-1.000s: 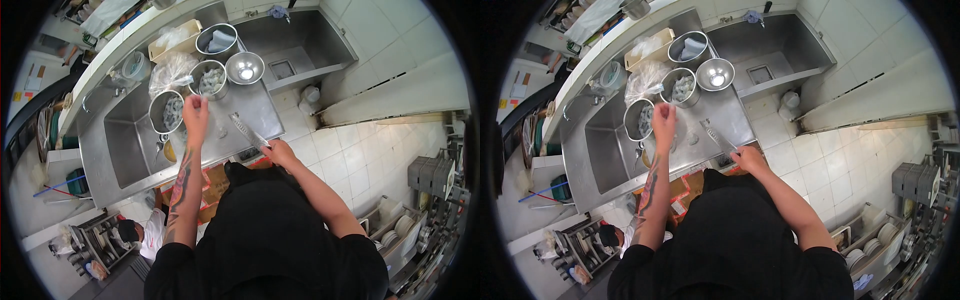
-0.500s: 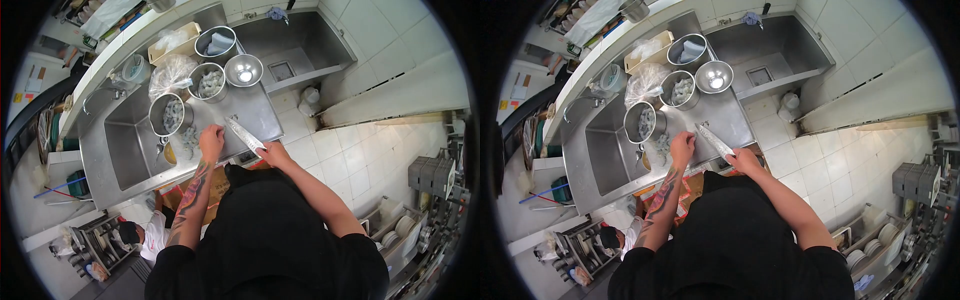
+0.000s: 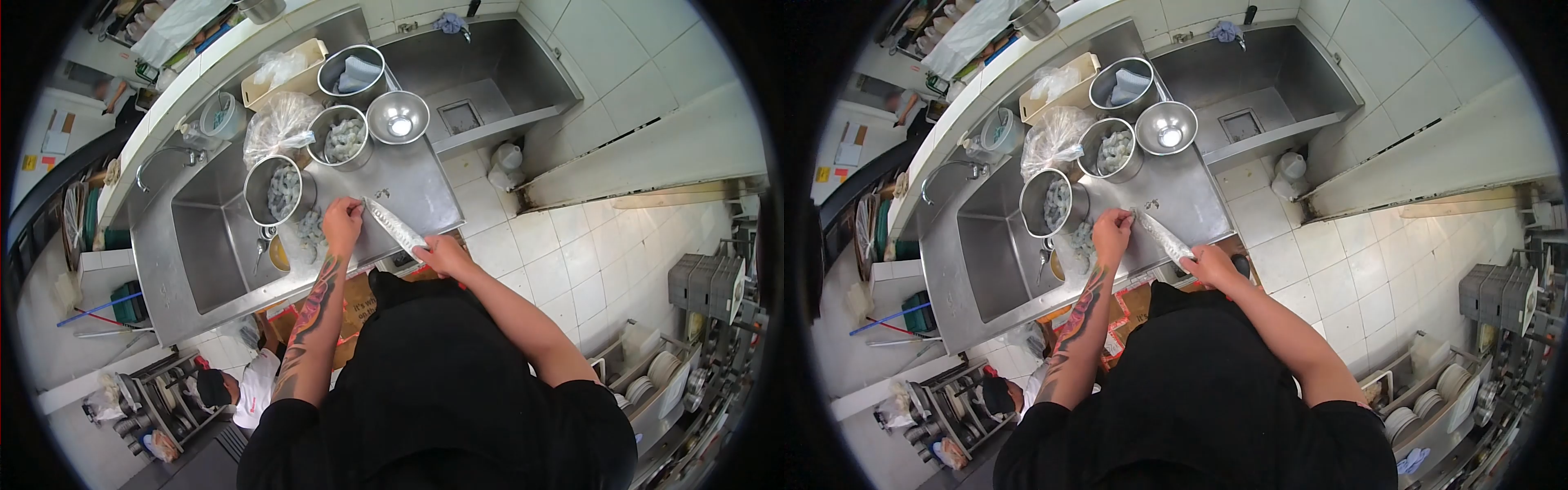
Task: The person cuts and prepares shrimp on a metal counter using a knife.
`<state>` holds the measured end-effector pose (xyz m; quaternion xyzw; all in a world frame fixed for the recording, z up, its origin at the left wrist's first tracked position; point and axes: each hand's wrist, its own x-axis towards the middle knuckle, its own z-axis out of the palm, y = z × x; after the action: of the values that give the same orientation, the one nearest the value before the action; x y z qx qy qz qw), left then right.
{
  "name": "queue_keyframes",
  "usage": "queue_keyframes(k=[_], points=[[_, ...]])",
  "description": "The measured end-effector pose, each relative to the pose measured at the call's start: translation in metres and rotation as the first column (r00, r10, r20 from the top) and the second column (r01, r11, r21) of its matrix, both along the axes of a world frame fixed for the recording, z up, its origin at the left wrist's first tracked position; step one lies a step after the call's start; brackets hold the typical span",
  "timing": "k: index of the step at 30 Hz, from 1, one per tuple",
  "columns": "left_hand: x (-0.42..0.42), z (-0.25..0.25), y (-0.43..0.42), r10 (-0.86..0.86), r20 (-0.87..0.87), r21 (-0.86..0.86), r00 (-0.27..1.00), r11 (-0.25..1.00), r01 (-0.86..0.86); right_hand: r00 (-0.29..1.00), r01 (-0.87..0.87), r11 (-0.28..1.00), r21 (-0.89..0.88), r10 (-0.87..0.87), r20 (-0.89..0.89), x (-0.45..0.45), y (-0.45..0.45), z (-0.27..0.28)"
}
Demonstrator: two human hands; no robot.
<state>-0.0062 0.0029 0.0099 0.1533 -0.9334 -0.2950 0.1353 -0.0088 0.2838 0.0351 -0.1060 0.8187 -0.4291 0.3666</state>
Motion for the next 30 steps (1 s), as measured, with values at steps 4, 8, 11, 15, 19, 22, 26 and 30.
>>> queue_keyframes(k=[4, 8, 11, 15, 19, 22, 26, 30], points=[[0.0, -0.003, 0.0, 0.05, 0.042, 0.144, 0.998, 0.988, -0.056, 0.994, 0.036, 0.999, -0.006, -0.035, 0.099, 0.0, 0.0, 0.005], [0.001, -0.011, -0.002, 0.07, 0.04, 0.161, 0.997, 0.984, -0.076, 0.998, 0.008, 0.999, 0.038, -0.01, 0.061, -0.001, -0.006, 0.013], [-0.001, -0.008, 0.002, 0.141, 0.08, 0.252, 0.987, 0.955, -0.157, 0.995, 0.022, 1.0, 0.008, -0.023, 0.094, 0.008, -0.001, 0.012], [0.0, -0.014, 0.003, 0.154, 0.058, 0.303, 0.986, 0.939, -0.165, 0.996, 0.003, 1.0, -0.016, -0.002, 0.087, 0.01, 0.005, 0.014], [0.002, -0.005, 0.008, 0.141, 0.07, 0.253, 0.987, 0.955, -0.155, 0.998, 0.013, 1.0, -0.007, -0.013, 0.06, 0.006, 0.0, 0.005], [0.001, -0.006, 0.01, 0.123, 0.07, 0.178, 0.99, 0.975, -0.134, 1.0, -0.006, 1.0, 0.02, 0.006, 0.012, 0.006, 0.002, 0.005], [-0.001, -0.015, 0.008, 0.139, 0.065, 0.167, 0.988, 0.975, -0.148, 0.999, -0.018, 1.0, 0.022, 0.017, 0.036, 0.012, 0.009, 0.012], [-0.001, -0.016, 0.008, 0.148, 0.051, 0.243, 0.988, 0.957, -0.156, 1.0, -0.02, 0.999, 0.031, 0.02, -0.004, 0.012, 0.009, 0.018]])
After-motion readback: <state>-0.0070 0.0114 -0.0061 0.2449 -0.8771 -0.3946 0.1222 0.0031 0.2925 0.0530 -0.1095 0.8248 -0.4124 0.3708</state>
